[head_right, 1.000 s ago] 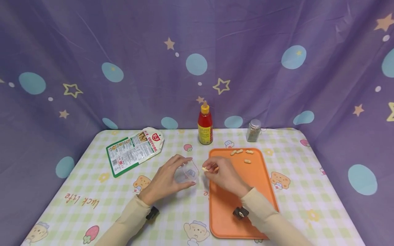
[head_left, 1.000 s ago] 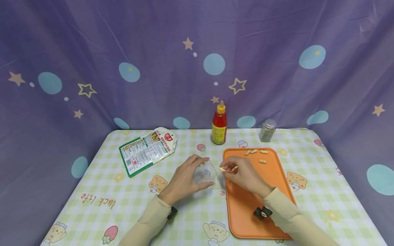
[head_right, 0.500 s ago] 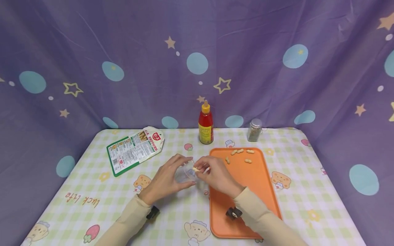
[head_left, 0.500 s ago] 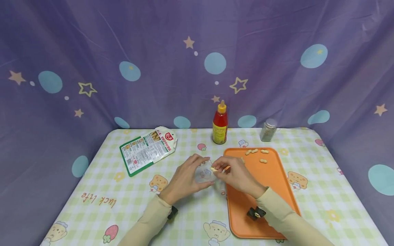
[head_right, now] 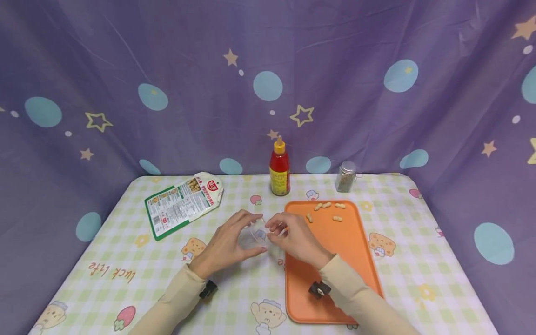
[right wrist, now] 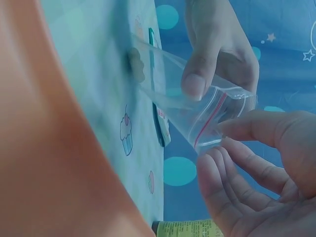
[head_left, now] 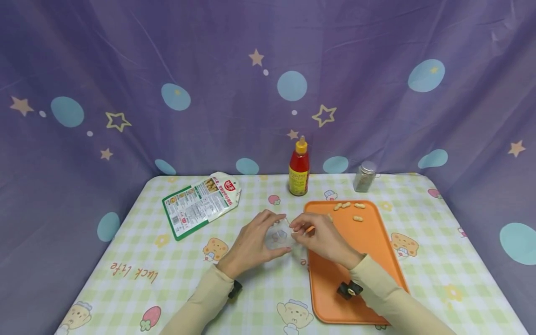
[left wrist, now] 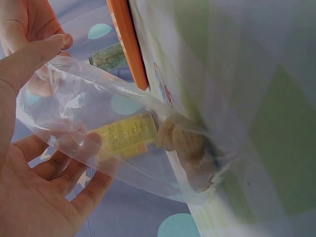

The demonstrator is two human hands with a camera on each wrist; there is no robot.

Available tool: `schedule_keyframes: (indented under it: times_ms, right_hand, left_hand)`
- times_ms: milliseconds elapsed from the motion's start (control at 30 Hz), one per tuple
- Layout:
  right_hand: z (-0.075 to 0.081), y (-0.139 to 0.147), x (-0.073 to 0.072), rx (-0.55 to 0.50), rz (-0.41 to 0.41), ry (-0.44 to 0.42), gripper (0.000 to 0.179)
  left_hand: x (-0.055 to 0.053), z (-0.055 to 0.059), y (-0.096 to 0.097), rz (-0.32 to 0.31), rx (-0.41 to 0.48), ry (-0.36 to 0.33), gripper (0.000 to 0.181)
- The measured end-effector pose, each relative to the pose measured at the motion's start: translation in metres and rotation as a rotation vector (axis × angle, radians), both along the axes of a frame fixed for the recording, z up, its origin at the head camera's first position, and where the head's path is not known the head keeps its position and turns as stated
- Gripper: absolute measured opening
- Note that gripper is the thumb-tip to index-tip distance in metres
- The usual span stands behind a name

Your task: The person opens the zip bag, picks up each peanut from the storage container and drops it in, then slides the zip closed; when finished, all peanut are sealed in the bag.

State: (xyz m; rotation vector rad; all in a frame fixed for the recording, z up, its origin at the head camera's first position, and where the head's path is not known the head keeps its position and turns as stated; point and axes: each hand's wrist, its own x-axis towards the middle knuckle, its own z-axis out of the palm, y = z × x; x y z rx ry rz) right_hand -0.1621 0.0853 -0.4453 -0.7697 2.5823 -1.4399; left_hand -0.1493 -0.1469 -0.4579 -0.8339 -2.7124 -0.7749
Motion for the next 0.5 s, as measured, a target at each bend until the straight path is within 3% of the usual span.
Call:
schedule_keyframes:
  times_ms: [500]
  right_hand:
    - [-0.015, 0.026, -0.012, 0.034, -0.058, -0.015, 0.015]
  left_hand:
    - [0.000, 0.000, -0.003, 0.017, -0.005, 0.011, 0.080]
